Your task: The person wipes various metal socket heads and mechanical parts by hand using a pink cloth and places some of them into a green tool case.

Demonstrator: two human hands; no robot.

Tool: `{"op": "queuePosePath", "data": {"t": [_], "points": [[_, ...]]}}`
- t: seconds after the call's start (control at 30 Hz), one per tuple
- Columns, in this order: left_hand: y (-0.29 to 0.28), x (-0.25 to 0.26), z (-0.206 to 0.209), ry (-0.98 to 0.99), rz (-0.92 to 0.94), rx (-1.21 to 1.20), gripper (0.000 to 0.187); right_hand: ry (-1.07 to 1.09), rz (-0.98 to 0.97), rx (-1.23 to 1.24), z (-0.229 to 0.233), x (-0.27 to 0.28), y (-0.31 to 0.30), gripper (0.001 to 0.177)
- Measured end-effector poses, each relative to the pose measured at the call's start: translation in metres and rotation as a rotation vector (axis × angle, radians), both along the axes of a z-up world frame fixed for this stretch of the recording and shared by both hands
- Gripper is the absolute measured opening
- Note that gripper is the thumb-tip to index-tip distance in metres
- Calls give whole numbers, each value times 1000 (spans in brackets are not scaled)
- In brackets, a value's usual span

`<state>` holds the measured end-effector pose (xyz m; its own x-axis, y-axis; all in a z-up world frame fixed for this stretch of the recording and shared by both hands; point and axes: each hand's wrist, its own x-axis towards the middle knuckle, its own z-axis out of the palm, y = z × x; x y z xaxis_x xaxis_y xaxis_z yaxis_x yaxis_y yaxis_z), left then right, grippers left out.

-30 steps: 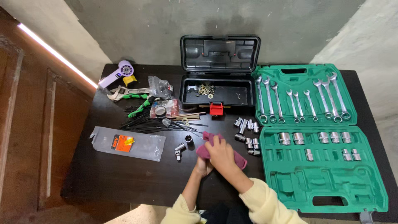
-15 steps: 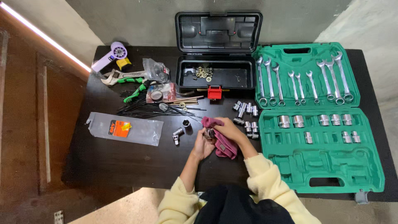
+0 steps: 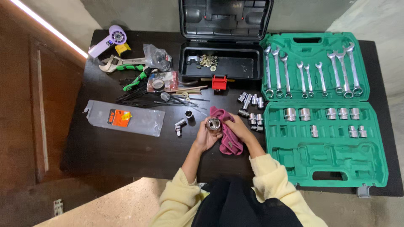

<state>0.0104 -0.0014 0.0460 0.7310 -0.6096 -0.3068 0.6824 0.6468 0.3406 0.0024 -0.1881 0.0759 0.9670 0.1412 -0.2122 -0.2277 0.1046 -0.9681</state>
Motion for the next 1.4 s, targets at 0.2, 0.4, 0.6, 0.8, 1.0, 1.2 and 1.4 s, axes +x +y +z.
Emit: {"op": "queuePosePath", "data": {"t": [0.2,0.4,0.6,0.8,1.0,1.2,1.4], "points": [[1,0,0,-25,-53,-44,46,67,19,-32,3,10,-4,34],[3,-1,-4,-92,-73,-106,51,99,3,68,2,4,-2,32],[6,-4,-6,-69,-61,-22,43,2,24,-5,3,2,-1,36],[4,-3,-9,-44,-102,-40,41,11,19,5,5,1,-1,38],[5,-2,-8,-131,-135,-78,44,40,12,45,10,1,1,37],[5,-2,-6,-114,-152,-68,46,47,6,38,6,1,0,37],[4,-3,-8,-107,-139,-32,49,37,5,54,5,1,0,37]]}}
